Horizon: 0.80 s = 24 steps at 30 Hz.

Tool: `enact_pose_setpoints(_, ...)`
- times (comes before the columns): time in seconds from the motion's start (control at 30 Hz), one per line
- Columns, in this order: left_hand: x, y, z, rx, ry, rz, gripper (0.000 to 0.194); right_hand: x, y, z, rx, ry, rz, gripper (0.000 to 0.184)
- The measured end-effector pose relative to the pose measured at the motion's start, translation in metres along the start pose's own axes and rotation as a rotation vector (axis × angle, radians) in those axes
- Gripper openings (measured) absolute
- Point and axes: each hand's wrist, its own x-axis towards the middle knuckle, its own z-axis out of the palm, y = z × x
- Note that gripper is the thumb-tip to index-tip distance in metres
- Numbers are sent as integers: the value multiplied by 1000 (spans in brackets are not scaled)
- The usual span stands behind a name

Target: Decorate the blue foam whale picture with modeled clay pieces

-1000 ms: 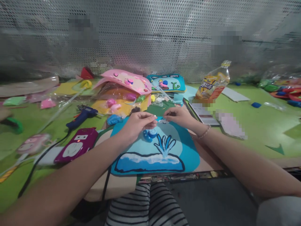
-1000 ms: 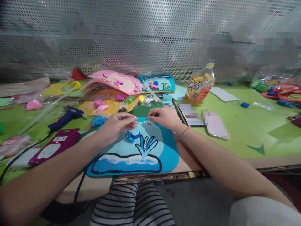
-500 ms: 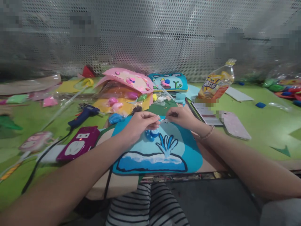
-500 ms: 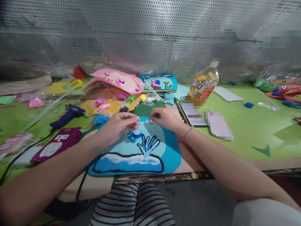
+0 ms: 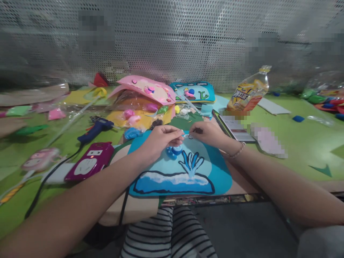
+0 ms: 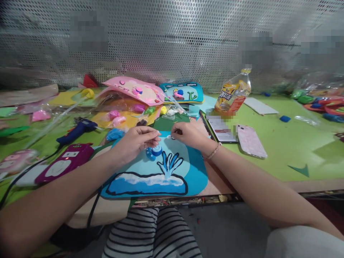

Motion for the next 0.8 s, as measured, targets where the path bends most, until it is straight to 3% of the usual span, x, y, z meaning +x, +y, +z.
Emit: enact_pose_setpoints(0.8,2,-6,-4,43,-37,50,20,-1,-8,-1,-35,-23,-54,7)
